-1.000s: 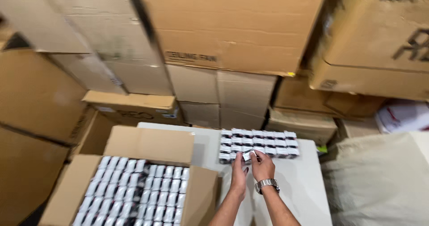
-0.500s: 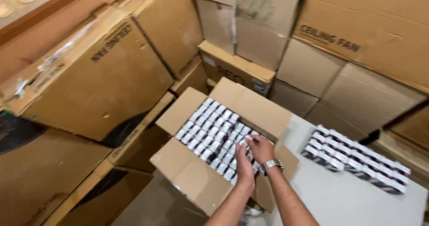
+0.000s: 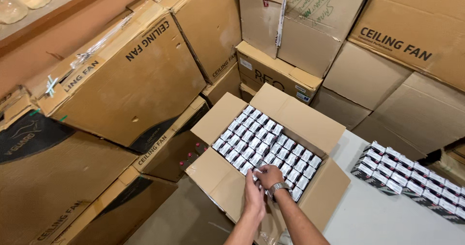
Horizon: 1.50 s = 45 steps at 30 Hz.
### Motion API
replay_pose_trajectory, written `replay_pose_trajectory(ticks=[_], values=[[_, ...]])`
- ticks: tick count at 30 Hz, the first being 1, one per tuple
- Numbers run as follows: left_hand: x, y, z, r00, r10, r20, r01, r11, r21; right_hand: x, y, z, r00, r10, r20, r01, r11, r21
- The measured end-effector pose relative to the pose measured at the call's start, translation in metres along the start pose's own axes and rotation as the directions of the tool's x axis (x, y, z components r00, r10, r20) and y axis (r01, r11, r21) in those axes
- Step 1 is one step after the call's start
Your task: The person transfers small white boxes from a larger cardboard carton onto a white table. They pick up the small boxes and place them in neat rows on the table surface.
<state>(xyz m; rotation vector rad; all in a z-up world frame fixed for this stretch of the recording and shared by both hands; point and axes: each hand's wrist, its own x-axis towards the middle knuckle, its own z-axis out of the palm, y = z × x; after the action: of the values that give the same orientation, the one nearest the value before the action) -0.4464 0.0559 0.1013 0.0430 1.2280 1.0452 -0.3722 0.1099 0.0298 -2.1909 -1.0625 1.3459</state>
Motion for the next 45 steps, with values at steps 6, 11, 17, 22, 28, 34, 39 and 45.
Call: replay_pose_trajectory(ticks=[6,11,17,22,28,34,39,45], values=[[0.003,0.009,-0.003,0.997,0.067,-0.046,-0.057,0.981,0.186,0.025,0.021,0.008,0.998,-0.035,-0.046,0.031,0.997,-0.070],[0.050,-0.031,0.005,0.987,0.159,-0.005,-0.157,0.980,0.121,0.028,0.046,-0.003,0.997,0.038,-0.072,-0.034,0.998,0.058],[0.048,-0.092,0.065,0.966,0.142,0.214,-0.175,0.974,0.144,0.008,0.086,-0.094,0.948,0.172,-0.268,-0.106,0.964,0.244],[0.026,-0.171,0.135,0.891,0.040,0.453,-0.137,0.973,0.184,0.006,0.163,-0.182,0.852,0.310,-0.422,-0.148,0.916,0.373],[0.040,-0.289,0.216,0.835,-0.275,0.477,-0.091,0.785,0.612,0.021,0.248,-0.257,0.713,0.438,-0.548,-0.127,0.849,0.514],[0.071,-0.343,0.250,0.859,-0.296,0.418,-0.100,0.703,0.704,0.069,0.300,-0.298,0.568,0.560,-0.603,-0.105,0.777,0.621],[0.052,-0.335,0.266,0.882,-0.285,0.374,-0.147,0.588,0.795,0.094,0.326,-0.305,0.653,0.608,-0.452,-0.222,0.724,0.653],[0.028,-0.337,0.282,0.893,-0.242,0.379,-0.262,0.404,0.876,0.090,0.338,-0.303,0.727,0.540,-0.424,-0.150,0.727,0.670]])
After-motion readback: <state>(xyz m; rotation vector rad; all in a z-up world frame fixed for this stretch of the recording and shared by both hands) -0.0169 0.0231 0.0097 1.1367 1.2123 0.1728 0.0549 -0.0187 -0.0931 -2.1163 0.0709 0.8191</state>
